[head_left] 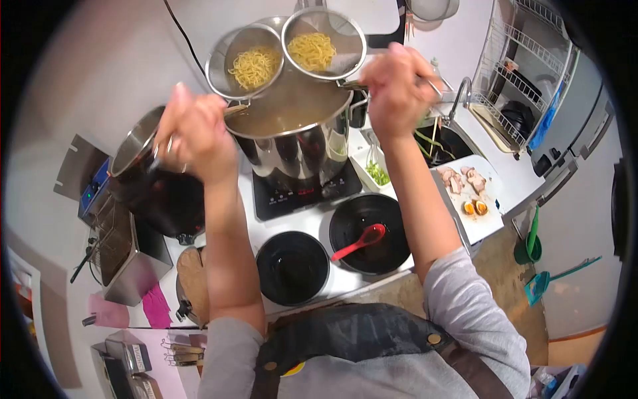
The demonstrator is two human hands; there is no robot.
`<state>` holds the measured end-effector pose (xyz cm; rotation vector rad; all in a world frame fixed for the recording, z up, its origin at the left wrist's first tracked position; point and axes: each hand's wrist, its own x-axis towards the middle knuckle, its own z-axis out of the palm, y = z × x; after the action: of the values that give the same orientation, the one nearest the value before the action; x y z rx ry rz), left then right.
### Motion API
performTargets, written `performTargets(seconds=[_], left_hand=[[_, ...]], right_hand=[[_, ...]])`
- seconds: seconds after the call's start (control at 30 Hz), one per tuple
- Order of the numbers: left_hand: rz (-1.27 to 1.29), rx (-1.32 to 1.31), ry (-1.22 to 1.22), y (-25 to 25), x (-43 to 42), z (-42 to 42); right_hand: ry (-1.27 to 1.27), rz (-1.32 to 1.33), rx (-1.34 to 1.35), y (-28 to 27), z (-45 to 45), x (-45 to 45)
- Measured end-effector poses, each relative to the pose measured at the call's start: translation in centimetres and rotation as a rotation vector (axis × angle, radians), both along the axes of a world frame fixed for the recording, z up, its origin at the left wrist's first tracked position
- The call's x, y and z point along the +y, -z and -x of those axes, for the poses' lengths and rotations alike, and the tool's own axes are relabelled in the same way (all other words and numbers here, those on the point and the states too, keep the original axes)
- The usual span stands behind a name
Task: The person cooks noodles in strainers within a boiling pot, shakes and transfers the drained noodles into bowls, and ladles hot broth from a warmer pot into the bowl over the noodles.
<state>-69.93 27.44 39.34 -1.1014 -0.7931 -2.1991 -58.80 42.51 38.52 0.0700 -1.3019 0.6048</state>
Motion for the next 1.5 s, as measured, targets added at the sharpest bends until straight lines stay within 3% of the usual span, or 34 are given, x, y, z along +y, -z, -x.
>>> performTargets(seconds=[0.07,0.13,0.2,0.5,0.6,0.7,1.03,1.43,1.5], left_hand=[[0.061,-0.074,0.071,0.1,0.2,0.6],[0.064,-0.086,0.046,-0.1,-0.8,1.0],[0.056,-0.055,0.111,0.7,-1.4,1.2],[0.039,0.133,0.069,2.7,-3.7,-1.5],[0.05,0.302,0.048,4.0,-4.3,-1.5],[0.072,0.442,0.011,5.6,-4.5,-1.7],[0.144,0.42,-0.109,7.7,-5.5,-3.1],[0.073,0.344,0.046,6.1,-7.1,0.0],[0.14,0.446,-0.418,7.7,-6.1,4.4]], right_hand=[[-0.225,0.073,-0.059,0.4,0.6,1.0],[-0.217,0.112,-0.075,0.8,-0.3,0.7],[-0.455,0.159,0.047,1.3,-0.6,0.2],[-0.428,0.127,0.037,2.7,-2.5,-0.7],[-0.643,0.12,0.139,3.7,-3.3,-0.4],[-0.62,0.071,0.122,4.7,-3.5,0.0],[-0.567,0.006,0.134,6.3,-3.9,-0.5],[-0.43,0.044,0.114,5.8,-2.1,-3.1],[-0.328,0.119,0.082,4.9,-1.5,-2.4]])
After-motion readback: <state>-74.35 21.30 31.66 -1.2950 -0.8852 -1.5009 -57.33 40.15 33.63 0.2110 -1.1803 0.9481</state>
